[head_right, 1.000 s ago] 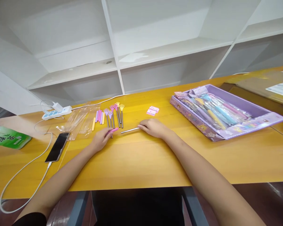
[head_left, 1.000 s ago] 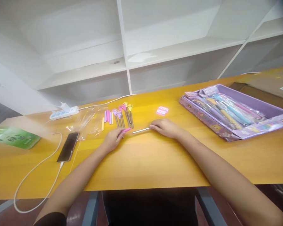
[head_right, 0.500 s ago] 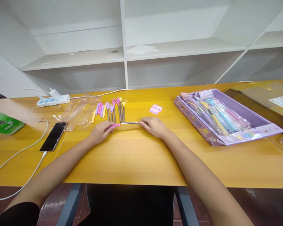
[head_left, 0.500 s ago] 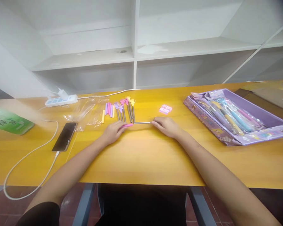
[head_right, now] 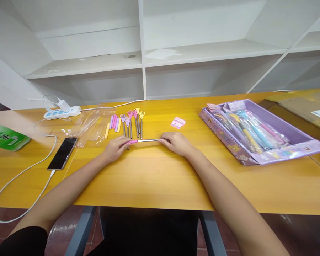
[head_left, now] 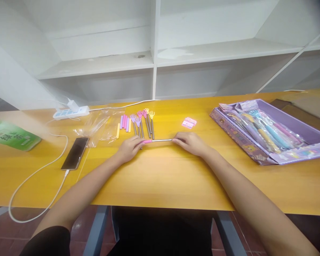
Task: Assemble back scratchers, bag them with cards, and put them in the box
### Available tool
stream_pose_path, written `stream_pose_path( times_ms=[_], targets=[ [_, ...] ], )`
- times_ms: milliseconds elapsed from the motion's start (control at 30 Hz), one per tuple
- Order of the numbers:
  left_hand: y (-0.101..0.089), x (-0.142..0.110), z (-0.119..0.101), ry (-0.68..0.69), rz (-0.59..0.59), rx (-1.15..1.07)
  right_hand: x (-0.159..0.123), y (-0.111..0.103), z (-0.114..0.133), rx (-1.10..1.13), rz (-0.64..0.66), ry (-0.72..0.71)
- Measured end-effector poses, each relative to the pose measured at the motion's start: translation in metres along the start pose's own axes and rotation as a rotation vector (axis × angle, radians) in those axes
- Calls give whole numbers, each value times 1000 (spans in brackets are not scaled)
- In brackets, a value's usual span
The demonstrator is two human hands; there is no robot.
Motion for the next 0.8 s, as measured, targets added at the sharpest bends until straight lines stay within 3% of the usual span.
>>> stream_pose_path(
  times_ms=[300,800],
  targets=[
    [0,-1,-9,72,-1,47,-5,-5,8,-23,-54,-83],
    [-3,-5,-35,177,-46,119,-13,10,44,-126,-123,-148]
  ],
)
Point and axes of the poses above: each hand's wrist, its own x-axis towards the middle knuckle, its own y-axis out of the palm, z = x × y, the point moved 10 cm from there along x, towards the middle knuckle, and after that the axes turned 9 degrees about y, right-handed, at the moved point
